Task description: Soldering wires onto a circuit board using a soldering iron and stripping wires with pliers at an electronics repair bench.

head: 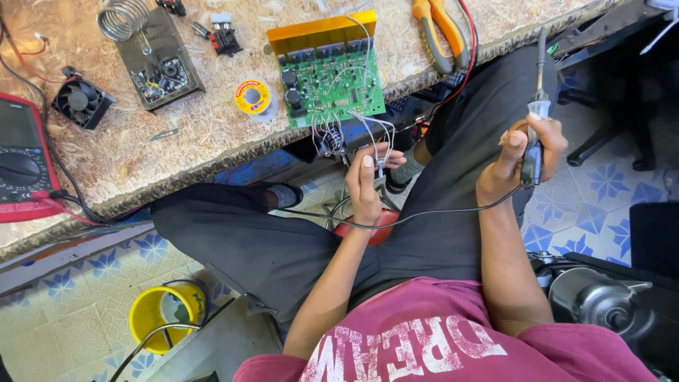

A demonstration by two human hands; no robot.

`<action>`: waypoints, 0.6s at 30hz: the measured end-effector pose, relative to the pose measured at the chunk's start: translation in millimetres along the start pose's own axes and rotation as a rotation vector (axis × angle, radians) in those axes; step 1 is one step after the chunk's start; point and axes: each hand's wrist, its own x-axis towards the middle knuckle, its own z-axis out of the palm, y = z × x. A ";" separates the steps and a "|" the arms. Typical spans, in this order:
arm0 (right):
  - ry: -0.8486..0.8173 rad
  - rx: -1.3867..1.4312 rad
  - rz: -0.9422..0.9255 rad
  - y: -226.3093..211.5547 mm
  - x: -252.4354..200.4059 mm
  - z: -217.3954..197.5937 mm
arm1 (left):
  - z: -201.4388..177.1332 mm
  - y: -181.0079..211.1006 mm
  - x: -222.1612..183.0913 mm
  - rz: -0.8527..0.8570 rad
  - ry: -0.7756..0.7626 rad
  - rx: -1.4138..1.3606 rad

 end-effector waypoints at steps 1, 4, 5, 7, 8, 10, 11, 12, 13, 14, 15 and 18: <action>-0.004 -0.002 0.005 -0.9 0.8 0.2 | -0.6 -1.5 -0.8 -0.006 0.003 0.001; -0.007 0.006 0.016 -2.7 2.3 1.0 | -2.1 -3.9 -3.6 0.014 -0.123 -0.010; -0.007 0.010 0.023 -2.6 2.3 0.9 | -2.2 -3.6 -4.8 0.006 -0.164 0.006; -0.010 0.013 0.032 -2.9 2.3 0.1 | -2.0 -2.5 -6.4 -0.005 -0.204 0.021; -0.011 0.018 0.034 -3.0 2.2 0.2 | -2.2 -1.6 -6.2 -0.002 -0.213 0.043; -0.014 0.022 0.038 -3.8 2.3 -0.2 | -2.5 -0.2 -6.2 -0.002 -0.221 0.066; -0.020 0.017 0.033 -4.7 2.5 -0.7 | -2.7 0.2 -6.6 -0.003 -0.218 0.072; -0.026 0.014 0.027 -4.9 3.2 -0.4 | -2.9 0.4 -5.6 -0.001 -0.215 0.079; -0.027 0.014 0.027 -5.1 3.4 -0.4 | -2.6 1.0 -5.3 -0.001 -0.214 0.079; -0.029 0.014 0.019 -5.4 3.7 -0.3 | -2.3 1.8 -5.1 0.009 -0.213 0.092; -0.032 0.014 0.012 -5.8 4.0 -0.2 | -2.0 2.6 -4.9 0.019 -0.211 0.105; -0.032 0.003 0.011 0.0 1.1 -2.9 | -2.9 3.6 -4.6 0.021 -0.203 0.161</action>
